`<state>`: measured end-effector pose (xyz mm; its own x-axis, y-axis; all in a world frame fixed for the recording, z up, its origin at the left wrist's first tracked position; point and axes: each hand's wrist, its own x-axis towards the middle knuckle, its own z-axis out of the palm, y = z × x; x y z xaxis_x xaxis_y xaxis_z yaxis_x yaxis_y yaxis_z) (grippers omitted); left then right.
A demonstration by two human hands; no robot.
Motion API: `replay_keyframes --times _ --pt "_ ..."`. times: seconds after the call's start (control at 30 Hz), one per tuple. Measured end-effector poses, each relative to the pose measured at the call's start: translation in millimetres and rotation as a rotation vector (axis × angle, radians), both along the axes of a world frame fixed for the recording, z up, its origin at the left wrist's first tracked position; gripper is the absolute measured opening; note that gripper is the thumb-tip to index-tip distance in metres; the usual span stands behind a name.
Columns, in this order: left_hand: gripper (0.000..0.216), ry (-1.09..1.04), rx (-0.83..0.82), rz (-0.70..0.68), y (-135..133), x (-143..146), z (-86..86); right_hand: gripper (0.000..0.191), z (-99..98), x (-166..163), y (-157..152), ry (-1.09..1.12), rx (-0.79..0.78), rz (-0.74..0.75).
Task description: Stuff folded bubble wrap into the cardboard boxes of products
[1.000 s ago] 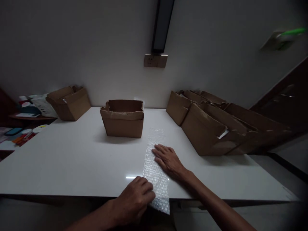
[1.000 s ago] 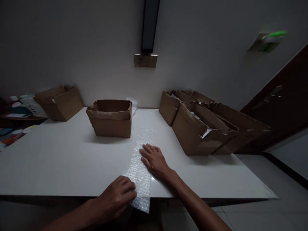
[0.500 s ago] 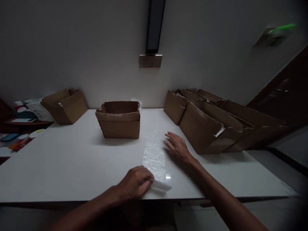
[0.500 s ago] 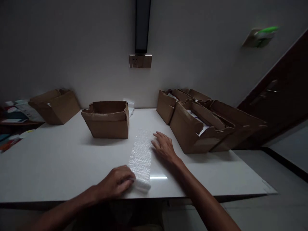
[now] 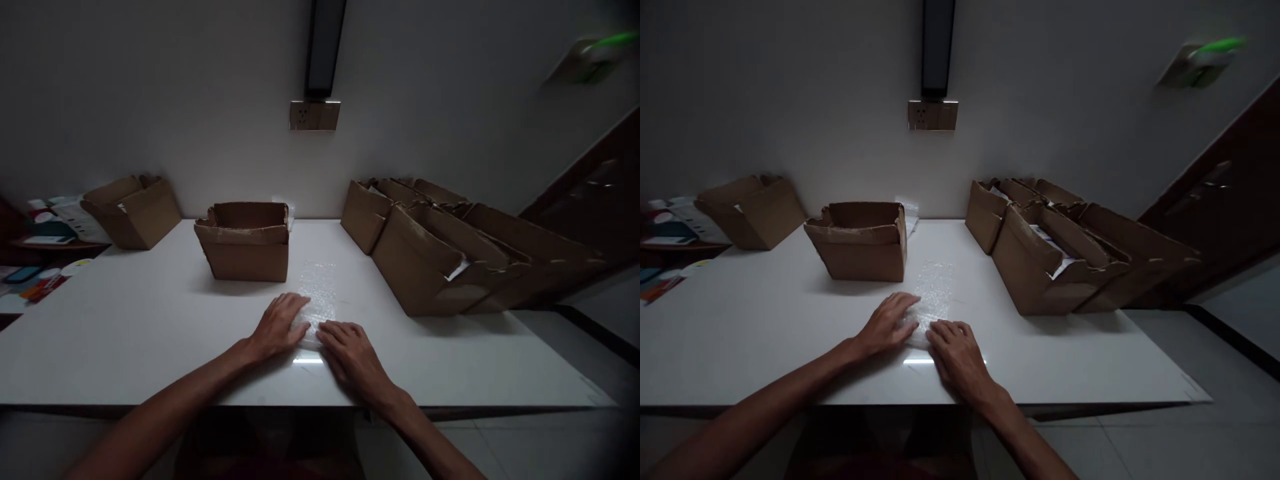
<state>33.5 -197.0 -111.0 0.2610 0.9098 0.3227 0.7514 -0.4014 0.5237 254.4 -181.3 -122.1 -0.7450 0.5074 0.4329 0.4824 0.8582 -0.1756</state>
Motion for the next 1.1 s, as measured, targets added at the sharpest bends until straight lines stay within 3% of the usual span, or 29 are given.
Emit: replay_keyframes --times 0.13,0.27,0.37,0.5,0.67,0.73,0.83,0.97,1.1 --pt "0.045 -0.015 0.002 -0.124 -43 -9 -2.2 0.027 -2.1 -1 -1 0.115 -0.123 -0.015" --pt "0.041 -0.120 -0.161 0.015 -58 -7 -7.8 0.023 5.8 9 -16 0.178 -0.300 -0.040" --pt "0.044 -0.116 -0.195 0.100 -48 -4 -12.7 0.031 9.2 14 -23 0.203 -0.113 -0.102" --pt "0.039 -0.027 -0.045 0.152 -35 -2 -16.4 0.032 6.3 8 -21 0.052 0.050 -0.041" --pt "0.040 0.006 0.145 0.019 -55 -4 -11.5 0.028 2.4 -8 -12 0.056 0.030 0.018" --pt "0.042 -0.025 0.108 -0.048 -68 -6 -8.1 0.028 3.8 -7 -14 0.080 -0.087 0.054" --pt "0.042 -0.121 -0.032 -0.019 -79 -8 -4.2 0.028 7.0 0 -21 0.104 -0.271 0.062" --pt "0.043 -0.139 -0.143 0.116 -65 -9 -5.6 0.031 10.1 5 -27 0.113 -0.114 -0.053" --pt "0.039 -0.039 -0.060 0.172 -46 -8 -9.4 0.032 10.3 -4 -25 -0.039 -0.006 -0.027"
